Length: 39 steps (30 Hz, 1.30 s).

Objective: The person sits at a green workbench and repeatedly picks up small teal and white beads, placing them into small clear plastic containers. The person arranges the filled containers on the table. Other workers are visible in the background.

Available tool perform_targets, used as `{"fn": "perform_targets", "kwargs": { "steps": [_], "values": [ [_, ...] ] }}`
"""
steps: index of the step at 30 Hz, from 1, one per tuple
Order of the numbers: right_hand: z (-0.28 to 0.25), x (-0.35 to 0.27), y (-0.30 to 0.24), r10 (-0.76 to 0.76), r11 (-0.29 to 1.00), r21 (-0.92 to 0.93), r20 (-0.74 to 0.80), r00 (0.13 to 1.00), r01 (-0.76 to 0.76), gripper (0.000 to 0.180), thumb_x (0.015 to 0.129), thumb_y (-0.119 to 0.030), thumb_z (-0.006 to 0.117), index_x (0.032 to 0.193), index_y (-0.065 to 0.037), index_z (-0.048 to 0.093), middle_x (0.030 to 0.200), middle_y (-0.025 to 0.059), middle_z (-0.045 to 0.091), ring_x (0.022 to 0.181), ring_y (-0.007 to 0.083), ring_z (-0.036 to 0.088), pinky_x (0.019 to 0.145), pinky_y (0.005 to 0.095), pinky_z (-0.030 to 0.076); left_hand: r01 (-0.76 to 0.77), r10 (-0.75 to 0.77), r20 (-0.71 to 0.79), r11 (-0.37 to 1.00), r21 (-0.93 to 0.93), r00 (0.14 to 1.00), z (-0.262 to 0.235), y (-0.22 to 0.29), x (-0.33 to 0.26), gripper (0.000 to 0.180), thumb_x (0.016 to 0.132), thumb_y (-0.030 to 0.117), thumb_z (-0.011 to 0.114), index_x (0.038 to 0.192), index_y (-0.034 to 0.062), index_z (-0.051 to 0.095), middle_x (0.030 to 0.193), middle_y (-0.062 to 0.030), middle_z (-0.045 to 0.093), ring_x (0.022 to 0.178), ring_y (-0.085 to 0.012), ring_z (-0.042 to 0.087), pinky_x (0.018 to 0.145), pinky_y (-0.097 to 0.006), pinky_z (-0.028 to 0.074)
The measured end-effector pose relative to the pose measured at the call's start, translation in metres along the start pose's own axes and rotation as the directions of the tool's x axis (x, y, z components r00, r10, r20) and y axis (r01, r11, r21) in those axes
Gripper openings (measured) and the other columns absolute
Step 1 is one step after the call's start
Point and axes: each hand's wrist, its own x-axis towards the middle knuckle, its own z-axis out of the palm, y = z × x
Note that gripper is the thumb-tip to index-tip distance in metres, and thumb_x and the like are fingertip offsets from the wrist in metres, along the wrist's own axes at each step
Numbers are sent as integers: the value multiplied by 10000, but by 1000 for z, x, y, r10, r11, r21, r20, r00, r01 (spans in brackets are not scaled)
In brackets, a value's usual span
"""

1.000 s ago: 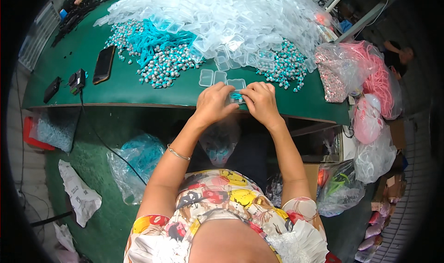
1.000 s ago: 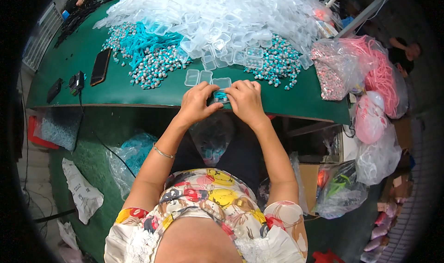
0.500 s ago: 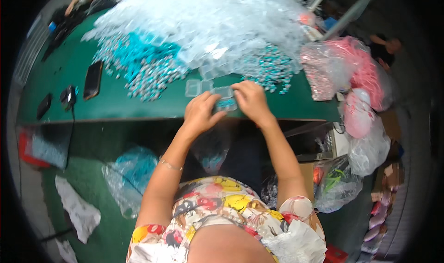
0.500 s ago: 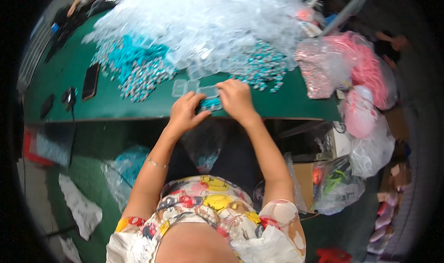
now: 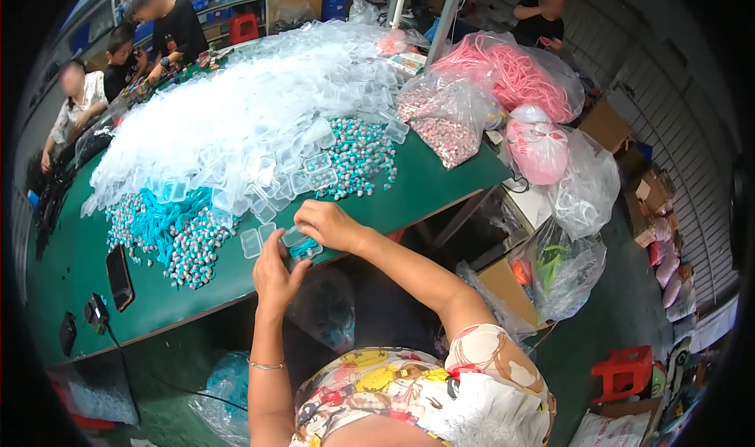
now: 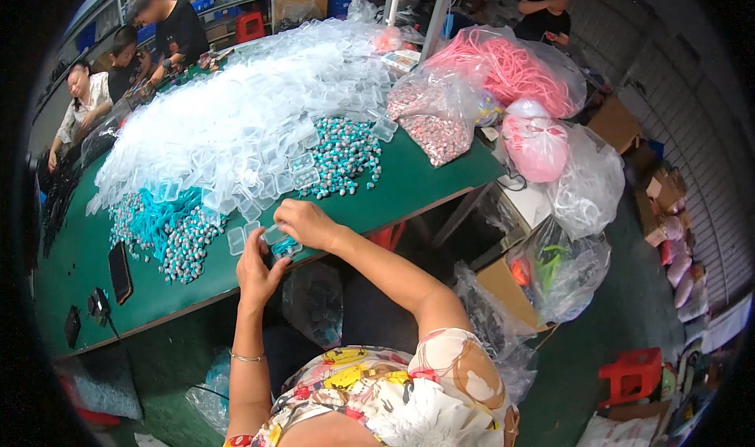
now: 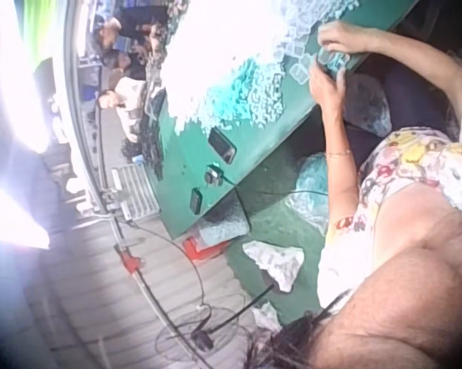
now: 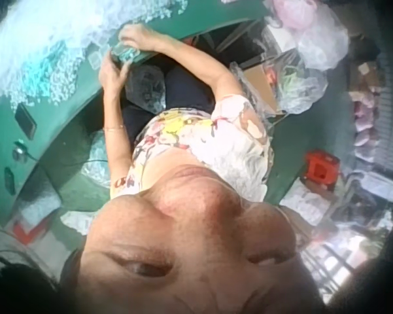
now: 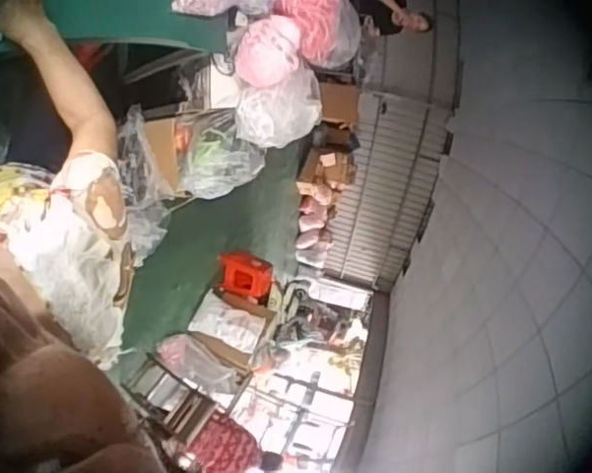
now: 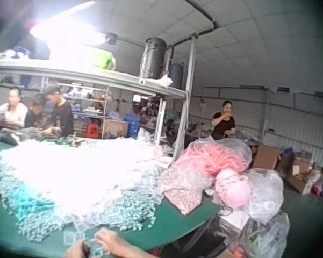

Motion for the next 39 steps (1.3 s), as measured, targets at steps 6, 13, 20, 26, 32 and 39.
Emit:
{"fn": "perform_targets", "kwargs": {
  "steps": [6,13,20,26,32,39],
  "values": [
    [-15,-26,-11,-121,989,94,27,992,118,282,773,-84,733,1036,-37,641,983,144,626,925,360,617,793,433,511,-125,122,40,988,91,992,1,1,1,579,752,185,802,1275,84,576,994,-122,593,858,-327,620,731,-412,497],
    [3,-29,1,-131,991,-13,-52,990,130,309,809,-118,731,1094,-35,646,1026,157,628,991,350,600,851,438,502,-61,60,11,984,170,998,5,-1,8,276,892,184,663,1144,73,640,956,-136,577,846,-351,607,719,-440,485],
    [13,-28,-19,-76,997,11,21,997,76,194,845,-105,714,1030,-53,689,926,159,629,857,359,609,735,424,499,-81,84,-52,995,58,995,18,-24,-7,233,848,281,677,931,64,672,877,-146,634,805,-368,629,697,-472,530],
    [2,-39,4,-97,992,98,146,985,83,173,970,-118,586,1018,39,640,903,174,581,838,316,581,756,411,478,-223,220,-141,975,-5,965,51,-33,2,435,905,473,546,687,96,569,779,-102,574,645,-335,614,531,-457,489],
    [-16,-25,-8,-120,987,132,209,970,94,213,949,-190,639,998,4,711,925,171,658,846,317,623,786,396,500,-200,216,-205,975,97,955,95,-53,26,463,892,491,543,669,98,649,783,-86,640,686,-343,647,557,-471,507],
    [-10,-34,-11,-140,985,115,120,983,126,238,946,-224,627,909,-7,717,857,142,652,791,305,621,743,395,511,-250,250,-172,968,21,953,74,-34,9,413,1021,404,482,821,72,625,829,-135,623,766,-352,630,645,-441,508]
  ]
}}
